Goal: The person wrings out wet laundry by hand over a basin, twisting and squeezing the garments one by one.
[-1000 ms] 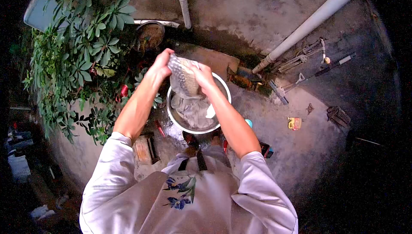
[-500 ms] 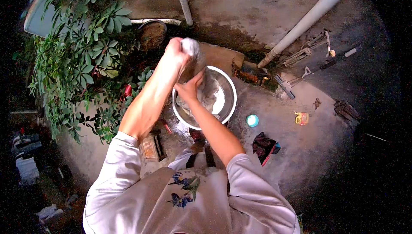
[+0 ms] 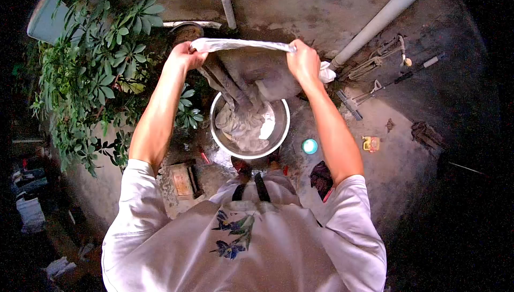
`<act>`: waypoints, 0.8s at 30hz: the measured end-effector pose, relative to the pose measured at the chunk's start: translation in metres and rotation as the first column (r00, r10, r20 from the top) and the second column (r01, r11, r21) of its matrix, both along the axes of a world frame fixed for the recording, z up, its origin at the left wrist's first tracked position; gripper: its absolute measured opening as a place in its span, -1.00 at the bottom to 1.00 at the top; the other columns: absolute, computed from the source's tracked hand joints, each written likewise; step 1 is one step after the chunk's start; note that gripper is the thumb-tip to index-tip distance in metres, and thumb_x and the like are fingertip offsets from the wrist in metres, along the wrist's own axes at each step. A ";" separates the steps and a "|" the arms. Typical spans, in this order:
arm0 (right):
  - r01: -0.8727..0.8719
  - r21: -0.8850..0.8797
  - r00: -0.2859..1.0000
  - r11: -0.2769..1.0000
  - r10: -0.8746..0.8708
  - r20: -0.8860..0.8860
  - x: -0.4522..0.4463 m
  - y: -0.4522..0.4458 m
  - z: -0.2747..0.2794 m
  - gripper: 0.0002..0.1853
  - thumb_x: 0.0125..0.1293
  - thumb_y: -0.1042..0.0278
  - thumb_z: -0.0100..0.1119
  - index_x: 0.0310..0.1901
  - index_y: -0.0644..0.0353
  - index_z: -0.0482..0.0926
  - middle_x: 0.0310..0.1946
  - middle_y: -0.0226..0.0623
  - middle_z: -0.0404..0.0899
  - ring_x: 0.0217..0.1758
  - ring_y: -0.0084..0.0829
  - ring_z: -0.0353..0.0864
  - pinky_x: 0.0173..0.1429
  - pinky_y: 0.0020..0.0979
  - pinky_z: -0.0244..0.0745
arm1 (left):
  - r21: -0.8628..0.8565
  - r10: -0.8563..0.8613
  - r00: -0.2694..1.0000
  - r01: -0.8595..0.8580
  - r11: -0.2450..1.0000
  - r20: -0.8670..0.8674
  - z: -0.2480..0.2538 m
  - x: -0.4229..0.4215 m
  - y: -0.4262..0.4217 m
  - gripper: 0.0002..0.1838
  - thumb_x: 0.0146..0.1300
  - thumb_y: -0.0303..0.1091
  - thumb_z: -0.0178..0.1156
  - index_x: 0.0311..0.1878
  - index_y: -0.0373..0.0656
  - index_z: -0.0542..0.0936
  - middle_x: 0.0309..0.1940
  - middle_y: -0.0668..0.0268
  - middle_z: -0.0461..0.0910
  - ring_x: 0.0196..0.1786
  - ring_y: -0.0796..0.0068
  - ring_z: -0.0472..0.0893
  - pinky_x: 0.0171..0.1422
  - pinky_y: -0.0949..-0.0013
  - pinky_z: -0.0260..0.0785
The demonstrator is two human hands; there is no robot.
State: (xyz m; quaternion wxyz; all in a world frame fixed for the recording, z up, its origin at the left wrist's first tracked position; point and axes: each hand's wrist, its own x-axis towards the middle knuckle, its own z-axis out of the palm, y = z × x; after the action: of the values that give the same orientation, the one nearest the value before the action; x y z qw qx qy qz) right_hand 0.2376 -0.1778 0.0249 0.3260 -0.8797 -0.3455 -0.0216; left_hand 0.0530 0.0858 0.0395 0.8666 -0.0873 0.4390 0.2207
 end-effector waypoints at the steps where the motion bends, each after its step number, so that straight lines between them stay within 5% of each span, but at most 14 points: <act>1: -0.012 0.028 1.000 1.000 0.012 -0.004 0.004 0.007 0.010 -0.82 0.27 0.20 0.11 -0.22 0.05 0.62 -0.35 0.06 0.63 -0.19 0.15 0.61 -0.15 0.01 0.47 | 0.013 -0.055 0.998 0.055 0.998 0.025 -0.015 -0.004 0.006 -0.65 0.46 -0.37 -0.27 0.01 -0.41 0.46 -0.05 -0.01 0.59 -0.05 0.05 0.63 0.10 -0.06 0.52; 5: -0.169 0.029 0.985 0.985 0.169 -0.023 0.003 0.045 0.045 -0.77 0.16 0.23 0.11 -0.24 0.13 0.67 -0.33 0.07 0.63 -0.18 0.12 0.62 -0.08 -0.02 0.49 | -0.037 0.058 0.998 -0.059 0.998 -0.017 -0.061 -0.010 0.018 -0.65 0.43 -0.41 -0.26 0.05 -0.46 0.43 -0.01 -0.05 0.57 0.03 0.03 0.61 0.18 -0.08 0.48; 11: -0.167 0.107 0.900 0.980 0.196 -0.390 -0.028 0.080 0.087 -0.77 0.14 0.28 0.09 -0.34 0.20 0.68 -0.42 -0.03 0.65 -0.35 -0.10 0.65 -0.19 -0.20 0.48 | -0.014 0.023 0.984 -0.021 1.000 0.177 -0.122 -0.011 0.038 -0.62 0.43 -0.41 -0.25 0.11 -0.52 0.39 0.10 -0.13 0.49 0.12 0.00 0.55 0.29 0.00 0.41; 14: -0.206 0.143 0.853 0.968 0.249 -0.459 -0.040 0.087 0.099 -0.80 0.16 0.36 0.06 -0.39 0.27 0.64 -0.50 -0.22 0.61 -0.47 -0.39 0.53 -0.31 -0.31 0.41 | 0.337 -0.148 0.988 0.123 0.933 0.049 -0.109 -0.029 0.027 -0.65 0.41 -0.36 -0.14 0.04 -0.50 0.43 0.03 -0.17 0.54 0.09 -0.06 0.56 0.28 0.01 0.41; 17: -0.174 0.299 0.712 0.938 0.330 -0.620 -0.046 0.097 0.093 -0.82 0.18 0.45 0.03 -0.44 0.34 0.61 -0.54 -0.28 0.58 -0.52 -0.48 0.48 -0.39 -0.34 0.37 | 0.609 -0.327 0.917 0.398 0.687 -0.230 -0.104 -0.051 -0.030 -0.67 0.37 -0.31 -0.08 0.03 -0.35 0.47 -0.06 0.07 0.63 0.07 0.16 0.60 0.19 0.13 0.47; 19: -0.125 0.406 0.614 0.905 0.392 -0.685 -0.051 0.103 0.091 -0.82 0.19 0.47 0.04 -0.45 0.36 0.60 -0.55 -0.24 0.58 -0.52 -0.44 0.51 -0.40 -0.31 0.38 | 0.720 -0.391 0.733 0.660 0.214 -0.556 -0.128 -0.071 -0.082 -0.70 0.36 -0.28 0.02 0.05 -0.24 0.49 -0.08 0.21 0.65 0.02 0.29 0.61 0.15 0.17 0.46; 21: 0.029 0.492 0.472 0.870 0.422 -0.774 -0.062 0.104 0.094 -0.82 0.20 0.55 -0.01 -0.50 0.36 0.56 -0.58 -0.28 0.54 -0.57 -0.46 0.46 -0.48 -0.34 0.32 | 0.808 -0.457 0.750 0.580 0.106 -0.479 -0.185 -0.082 -0.139 -0.49 0.24 -0.19 0.25 0.20 -0.17 0.41 0.05 0.18 0.56 0.09 0.29 0.55 0.23 0.13 0.39; 23: 0.055 0.499 0.460 0.865 0.421 -0.781 -0.067 0.107 0.093 -0.90 0.09 0.64 -0.01 -0.48 0.34 0.51 -0.55 -0.26 0.54 -0.53 -0.45 0.48 -0.41 -0.39 0.39 | 0.732 -0.332 0.668 0.671 -0.119 -0.666 -0.161 -0.071 -0.179 -0.13 0.01 -0.12 0.48 0.33 -0.18 0.25 0.22 0.13 0.40 0.21 0.21 0.45 0.35 0.10 0.27; 24: 0.083 0.510 0.411 0.856 0.437 -0.800 -0.073 0.106 0.100 -0.91 0.08 0.64 -0.01 -0.47 0.34 0.51 -0.55 -0.26 0.53 -0.52 -0.44 0.48 -0.39 -0.38 0.40 | 0.766 -0.308 0.716 0.639 -0.072 -0.627 -0.160 -0.061 -0.183 0.07 -0.11 -0.08 0.52 0.41 -0.17 0.10 0.26 0.09 0.30 0.33 0.17 0.29 0.46 0.16 0.07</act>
State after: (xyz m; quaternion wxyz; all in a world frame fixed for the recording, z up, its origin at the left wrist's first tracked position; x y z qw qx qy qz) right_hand 0.1650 -0.0722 0.1249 0.6630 -0.6005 -0.1961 0.4017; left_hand -0.0085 -0.0976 -0.1201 0.6569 0.6808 0.2952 0.1336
